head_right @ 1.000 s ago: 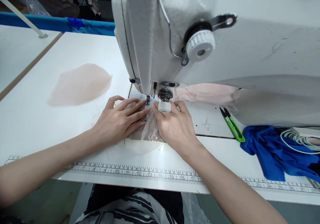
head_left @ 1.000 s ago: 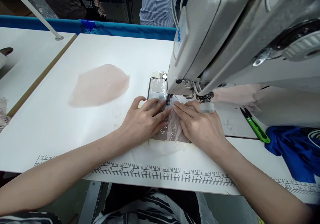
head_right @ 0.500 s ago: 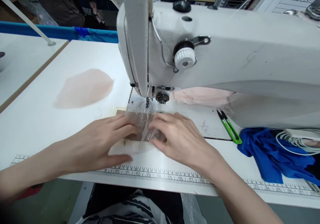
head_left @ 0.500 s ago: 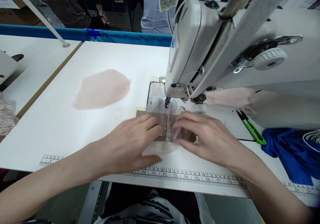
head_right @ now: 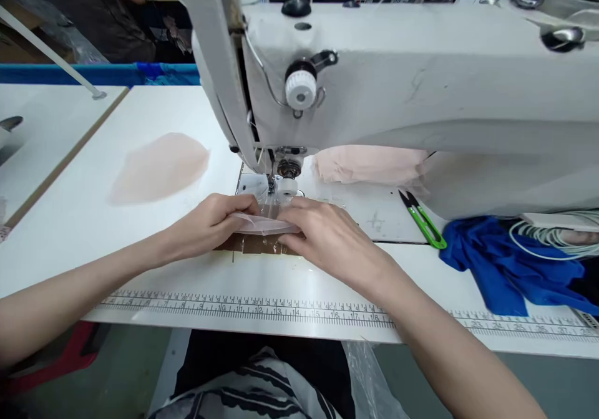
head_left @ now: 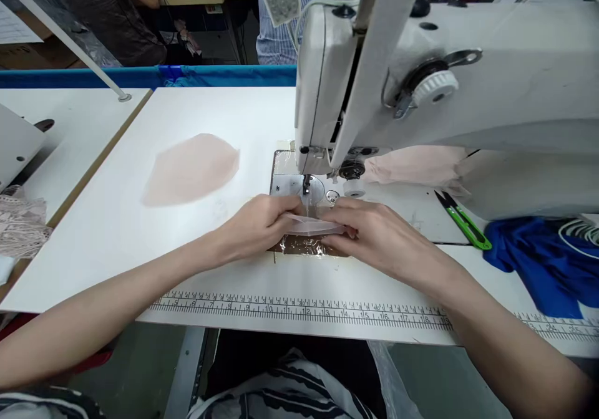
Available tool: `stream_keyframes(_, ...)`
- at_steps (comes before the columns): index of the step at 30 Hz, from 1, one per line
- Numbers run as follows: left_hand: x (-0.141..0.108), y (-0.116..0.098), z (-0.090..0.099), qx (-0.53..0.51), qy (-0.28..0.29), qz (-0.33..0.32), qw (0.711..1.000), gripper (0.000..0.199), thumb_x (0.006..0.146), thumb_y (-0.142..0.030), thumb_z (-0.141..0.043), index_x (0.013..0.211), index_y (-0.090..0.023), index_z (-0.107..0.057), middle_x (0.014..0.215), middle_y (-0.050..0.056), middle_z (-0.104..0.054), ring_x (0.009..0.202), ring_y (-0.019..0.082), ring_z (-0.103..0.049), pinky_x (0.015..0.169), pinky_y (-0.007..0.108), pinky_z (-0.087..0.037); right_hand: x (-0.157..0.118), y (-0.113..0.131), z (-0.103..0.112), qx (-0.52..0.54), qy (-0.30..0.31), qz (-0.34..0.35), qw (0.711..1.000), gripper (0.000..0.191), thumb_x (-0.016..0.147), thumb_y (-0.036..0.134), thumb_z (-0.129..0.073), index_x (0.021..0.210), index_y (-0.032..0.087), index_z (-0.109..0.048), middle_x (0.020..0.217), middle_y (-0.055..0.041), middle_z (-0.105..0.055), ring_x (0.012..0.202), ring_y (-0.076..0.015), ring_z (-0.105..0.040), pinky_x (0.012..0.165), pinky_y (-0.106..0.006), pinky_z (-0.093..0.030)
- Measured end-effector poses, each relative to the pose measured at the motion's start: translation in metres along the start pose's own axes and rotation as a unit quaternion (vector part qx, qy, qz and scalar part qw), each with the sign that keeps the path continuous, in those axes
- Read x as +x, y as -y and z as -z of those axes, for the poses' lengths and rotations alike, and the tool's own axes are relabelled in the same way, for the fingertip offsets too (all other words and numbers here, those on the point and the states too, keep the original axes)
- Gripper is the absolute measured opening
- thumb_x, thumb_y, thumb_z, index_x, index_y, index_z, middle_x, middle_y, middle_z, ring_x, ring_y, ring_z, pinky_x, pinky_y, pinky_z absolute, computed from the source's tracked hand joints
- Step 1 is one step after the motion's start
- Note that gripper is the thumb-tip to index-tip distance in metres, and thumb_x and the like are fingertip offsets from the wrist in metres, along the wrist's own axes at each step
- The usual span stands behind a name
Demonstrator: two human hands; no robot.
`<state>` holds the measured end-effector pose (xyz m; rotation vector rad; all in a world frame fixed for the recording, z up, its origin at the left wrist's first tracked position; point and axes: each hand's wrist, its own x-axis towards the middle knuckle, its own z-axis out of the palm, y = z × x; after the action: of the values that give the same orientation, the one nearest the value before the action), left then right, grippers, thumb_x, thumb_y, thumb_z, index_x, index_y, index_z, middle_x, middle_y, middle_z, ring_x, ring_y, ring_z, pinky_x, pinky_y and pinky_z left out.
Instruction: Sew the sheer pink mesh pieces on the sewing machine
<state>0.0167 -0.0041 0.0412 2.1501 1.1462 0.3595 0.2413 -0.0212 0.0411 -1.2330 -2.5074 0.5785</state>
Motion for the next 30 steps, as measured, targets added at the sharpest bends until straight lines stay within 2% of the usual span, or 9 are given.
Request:
stream_keyframes(3,0.006,-0.001,0.011,0.040,0.017,-0.003,0.999,0.025,0.092,-0.032,-0.046,0.096,-0.017,-0.065,0.078,0.001,-0.066,0.061,0.013,-0.054,0.056,0.024,-0.037,0.000,-0.003,-0.008,-0.082,-0.150,0.027,0.985,0.023,0.095,0.019,-0.050,0.095,0.020,-0.074,0.087,-0.0045,-0.067,0.063,-0.0125,-0.058,0.049,-0.024,-0.035)
stream_keyframes(5,0.012,0.002,0.014,0.084,0.033,-0.002,0.996,0.029,0.089,-0.044,-0.054,0.086,-0.017,-0.064,0.073,0.001,-0.064,0.060,0.013,-0.053,0.055,0.025,-0.035,0.001,-0.005,-0.013,-0.112,-0.235,0.042,0.965,0.026,0.097,0.021,-0.049,0.102,0.021,-0.074,0.088,-0.0047,-0.068,0.061,-0.0114,-0.057,0.046,-0.024,-0.032)
stream_keyframes(7,0.019,0.007,0.016,0.119,0.046,0.008,0.992,0.032,0.088,-0.045,-0.056,0.073,-0.017,-0.056,0.063,-0.001,-0.056,0.055,0.012,-0.048,0.052,0.025,-0.031,0.002,-0.007,-0.017,-0.128,-0.265,0.049,0.954,0.026,0.098,0.022,-0.049,0.099,0.022,-0.075,0.081,-0.0024,-0.068,0.054,-0.0091,-0.053,0.044,-0.023,-0.028)
stream_keyframes(11,0.024,0.014,0.018,0.090,0.061,-0.005,0.994,0.036,0.093,-0.039,-0.049,0.063,-0.017,-0.049,0.064,0.000,-0.051,0.053,0.010,-0.042,0.052,0.025,-0.030,0.004,-0.008,-0.019,-0.148,-0.269,0.035,0.951,0.032,0.099,0.026,-0.048,0.083,0.020,-0.075,0.064,0.0006,-0.065,0.046,-0.0073,-0.046,0.042,-0.025,-0.023)
stream_keyframes(16,0.016,0.017,0.016,0.019,0.057,-0.046,0.997,0.045,0.096,-0.035,-0.040,0.057,-0.015,-0.050,0.068,-0.001,-0.046,0.054,0.008,-0.040,0.053,0.024,-0.032,0.003,-0.007,-0.020,-0.125,-0.255,0.043,0.958,0.025,0.098,0.022,-0.050,0.099,0.022,-0.075,0.067,0.0022,-0.070,0.053,-0.0084,-0.057,0.047,-0.023,-0.033)
stream_keyframes(20,0.012,0.025,0.007,0.109,-0.015,-0.061,0.992,0.027,0.090,-0.024,-0.044,0.092,-0.018,-0.070,0.072,-0.001,-0.055,0.059,0.010,-0.047,0.057,0.024,-0.033,0.003,-0.007,-0.021,-0.128,-0.271,0.064,0.952,0.023,0.098,0.021,-0.052,0.099,0.022,-0.075,0.064,0.0030,-0.067,0.049,-0.0075,-0.053,0.046,-0.023,-0.034)
stream_keyframes(23,0.014,0.032,0.001,0.175,-0.043,-0.077,0.981,0.035,0.086,-0.020,-0.046,0.114,-0.023,-0.069,0.079,-0.001,-0.062,0.057,0.011,-0.048,0.055,0.024,-0.032,0.003,-0.007,-0.022,-0.149,-0.280,0.068,0.946,0.025,0.097,0.018,-0.051,0.103,0.025,-0.075,0.066,0.0036,-0.068,0.048,-0.0076,-0.051,0.046,-0.024,-0.034)
stream_keyframes(26,0.016,0.037,0.000,0.179,-0.046,-0.104,0.977,0.031,0.091,-0.026,-0.046,0.107,-0.021,-0.071,0.076,0.000,-0.061,0.056,0.011,-0.048,0.054,0.024,-0.031,0.004,-0.009,-0.023,-0.155,-0.283,0.075,0.943,0.026,0.096,0.017,-0.051,0.106,0.025,-0.074,0.069,0.0027,-0.069,0.051,-0.0081,-0.053,0.046,-0.024,-0.034)
stream_keyframes(30,0.018,0.036,0.004,0.114,-0.021,-0.119,0.986,0.037,0.097,-0.034,-0.043,0.079,-0.016,-0.069,0.067,-0.001,-0.051,0.054,0.009,-0.043,0.053,0.024,-0.030,0.005,-0.010,-0.023,-0.147,-0.260,0.057,0.953,0.025,0.097,0.022,-0.051,0.099,0.023,-0.075,0.061,0.0032,-0.067,0.048,-0.0087,-0.052,0.045,-0.025,-0.034)
